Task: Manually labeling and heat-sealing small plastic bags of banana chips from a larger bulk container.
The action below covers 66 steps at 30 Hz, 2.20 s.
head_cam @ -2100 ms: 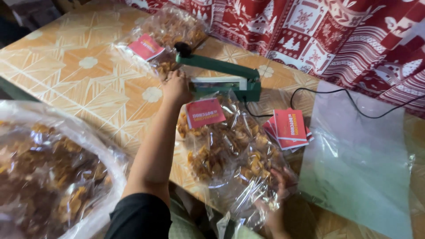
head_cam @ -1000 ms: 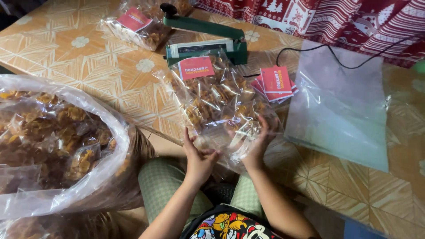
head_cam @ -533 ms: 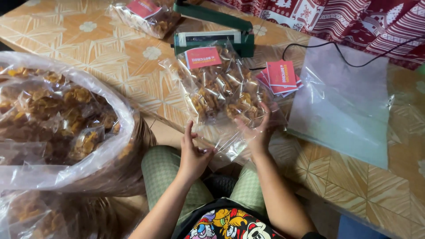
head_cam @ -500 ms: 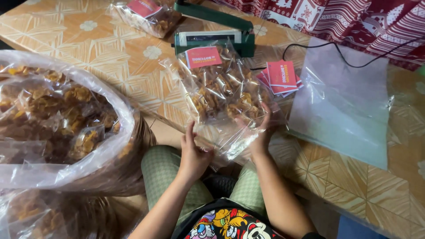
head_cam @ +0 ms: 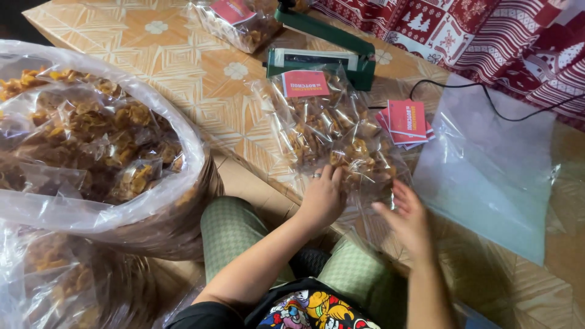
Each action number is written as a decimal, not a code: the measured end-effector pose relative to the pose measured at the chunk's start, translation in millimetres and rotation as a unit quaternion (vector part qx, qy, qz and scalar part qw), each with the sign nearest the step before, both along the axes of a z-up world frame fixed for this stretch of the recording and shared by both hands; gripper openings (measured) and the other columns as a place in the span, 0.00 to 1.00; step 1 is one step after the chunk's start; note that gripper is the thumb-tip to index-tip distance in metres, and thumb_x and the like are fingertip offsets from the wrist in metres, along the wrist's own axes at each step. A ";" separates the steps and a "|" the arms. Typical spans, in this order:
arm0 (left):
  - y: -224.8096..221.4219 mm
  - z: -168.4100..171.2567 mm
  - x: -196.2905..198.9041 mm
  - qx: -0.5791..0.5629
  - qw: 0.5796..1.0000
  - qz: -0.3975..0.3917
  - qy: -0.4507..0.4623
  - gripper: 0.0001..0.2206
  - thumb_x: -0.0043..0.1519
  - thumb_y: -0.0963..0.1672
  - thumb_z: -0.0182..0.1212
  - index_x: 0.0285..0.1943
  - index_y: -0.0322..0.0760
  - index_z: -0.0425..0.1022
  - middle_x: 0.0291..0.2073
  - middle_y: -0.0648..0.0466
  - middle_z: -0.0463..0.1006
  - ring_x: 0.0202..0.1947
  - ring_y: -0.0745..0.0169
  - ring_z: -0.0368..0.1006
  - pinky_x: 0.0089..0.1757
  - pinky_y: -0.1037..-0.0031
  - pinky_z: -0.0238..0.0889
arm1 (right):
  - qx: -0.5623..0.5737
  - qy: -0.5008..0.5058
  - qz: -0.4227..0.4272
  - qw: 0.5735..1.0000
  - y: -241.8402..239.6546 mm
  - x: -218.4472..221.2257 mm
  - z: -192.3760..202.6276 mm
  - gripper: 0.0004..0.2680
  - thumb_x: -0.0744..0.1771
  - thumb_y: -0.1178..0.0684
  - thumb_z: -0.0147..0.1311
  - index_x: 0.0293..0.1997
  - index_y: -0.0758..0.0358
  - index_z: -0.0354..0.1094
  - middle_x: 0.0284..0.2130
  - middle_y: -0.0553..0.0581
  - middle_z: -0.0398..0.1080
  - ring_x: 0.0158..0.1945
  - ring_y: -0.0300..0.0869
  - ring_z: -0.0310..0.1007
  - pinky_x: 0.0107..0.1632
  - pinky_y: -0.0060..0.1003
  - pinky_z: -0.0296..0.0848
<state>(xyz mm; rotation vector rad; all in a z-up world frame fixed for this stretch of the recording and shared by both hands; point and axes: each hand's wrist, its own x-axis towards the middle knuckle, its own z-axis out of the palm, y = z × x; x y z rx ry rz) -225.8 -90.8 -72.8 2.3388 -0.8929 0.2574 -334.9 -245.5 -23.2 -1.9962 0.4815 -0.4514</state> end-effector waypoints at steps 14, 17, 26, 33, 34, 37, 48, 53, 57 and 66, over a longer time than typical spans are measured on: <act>62.9 54.4 -54.7 -0.049 0.981 -0.152 0.107 0.22 0.58 0.45 0.56 0.61 0.31 0.66 0.66 0.36 0.55 0.41 0.27 0.74 0.36 0.51 0.74 | 0.088 -0.115 0.208 0.967 79.8 77.4 75.1 0.10 0.64 0.57 0.60 0.47 0.66 0.71 0.34 0.55 0.73 0.38 0.34 0.73 0.45 0.29 0.74; 107.0 75.5 -18.1 -0.045 0.973 -0.225 0.017 0.11 0.58 0.41 0.53 0.46 0.31 0.75 0.50 0.41 0.74 0.32 0.35 0.78 0.29 0.54 0.72 | 0.081 -0.112 0.250 0.958 112.0 102.3 86.7 0.09 0.64 0.58 0.60 0.47 0.66 0.71 0.35 0.53 0.73 0.40 0.32 0.72 0.47 0.28 0.73; 366.7 23.3 186.3 0.090 0.904 0.409 0.084 0.08 0.57 0.48 0.54 0.32 0.50 0.80 0.21 0.55 0.78 0.26 0.50 0.79 0.27 0.59 0.73 | 0.152 -0.133 0.416 0.887 248.4 189.3 93.7 0.08 0.66 0.61 0.56 0.50 0.63 0.70 0.38 0.53 0.71 0.42 0.33 0.71 0.45 0.29 0.75; 376.5 -52.5 172.4 0.159 0.850 0.426 0.265 0.28 0.43 0.42 0.74 0.56 0.45 0.74 0.65 0.41 0.52 0.48 0.18 0.68 0.38 0.30 0.67 | 0.396 0.120 0.431 0.802 346.1 236.4 -27.3 0.16 0.68 0.59 0.47 0.64 0.57 0.58 0.53 0.54 0.63 0.55 0.42 0.66 0.59 0.37 0.68; 374.1 -49.5 164.6 0.143 0.859 0.441 0.219 0.21 0.49 0.40 0.67 0.53 0.40 0.74 0.61 0.41 0.55 0.43 0.21 0.71 0.37 0.36 0.70 | 0.420 0.154 0.409 0.795 348.4 232.7 -30.7 0.19 0.68 0.60 0.47 0.68 0.59 0.51 0.59 0.64 0.54 0.62 0.54 0.53 0.63 0.48 0.57; 374.0 -14.5 145.1 0.099 0.867 0.456 0.176 0.13 0.56 0.42 0.62 0.49 0.37 0.75 0.54 0.41 0.61 0.37 0.26 0.75 0.37 0.43 0.73 | 0.450 0.191 0.370 0.790 347.2 231.6 -40.4 0.24 0.67 0.61 0.50 0.72 0.59 0.44 0.65 0.70 0.46 0.69 0.60 0.46 0.67 0.55 0.47; 354.0 72.9 119.7 -0.539 0.769 0.241 0.244 0.06 0.59 0.40 0.61 0.41 0.36 0.69 0.43 0.53 0.73 0.39 0.65 0.71 0.42 0.65 0.73 | 0.688 0.065 0.387 0.610 338.2 221.8 -23.0 0.16 0.64 0.41 0.58 0.56 0.45 0.66 0.56 0.59 0.66 0.61 0.53 0.66 0.65 0.48 0.65; 361.0 88.3 113.4 -0.451 0.794 0.126 0.388 0.10 0.53 0.34 0.59 0.42 0.34 0.71 0.30 0.57 0.73 0.29 0.69 0.70 0.29 0.83 0.66 | 0.714 0.090 0.303 0.625 327.3 232.8 -33.5 0.22 0.61 0.46 0.61 0.60 0.57 0.63 0.56 0.59 0.67 0.56 0.53 0.69 0.63 0.54 0.66; 408.7 57.3 177.2 -0.127 0.907 0.366 0.168 0.18 0.47 0.35 0.57 0.41 0.52 0.80 0.40 0.56 0.80 0.46 0.50 0.75 0.45 0.65 0.69 | 0.707 0.152 0.195 0.663 328.0 219.9 -23.3 0.15 0.60 0.56 0.64 0.50 0.61 0.66 0.44 0.59 0.72 0.44 0.53 0.76 0.48 0.55 0.78; 451.3 -25.9 260.9 -0.063 0.786 0.582 0.197 0.41 0.57 0.55 0.70 0.69 0.36 0.46 0.61 0.43 0.63 0.60 0.39 0.64 0.54 0.47 0.62 | 0.631 0.201 0.185 0.726 320.4 227.4 -77.2 0.09 0.61 0.56 0.65 0.42 0.57 0.72 0.37 0.57 0.75 0.37 0.48 0.79 0.38 0.43 0.81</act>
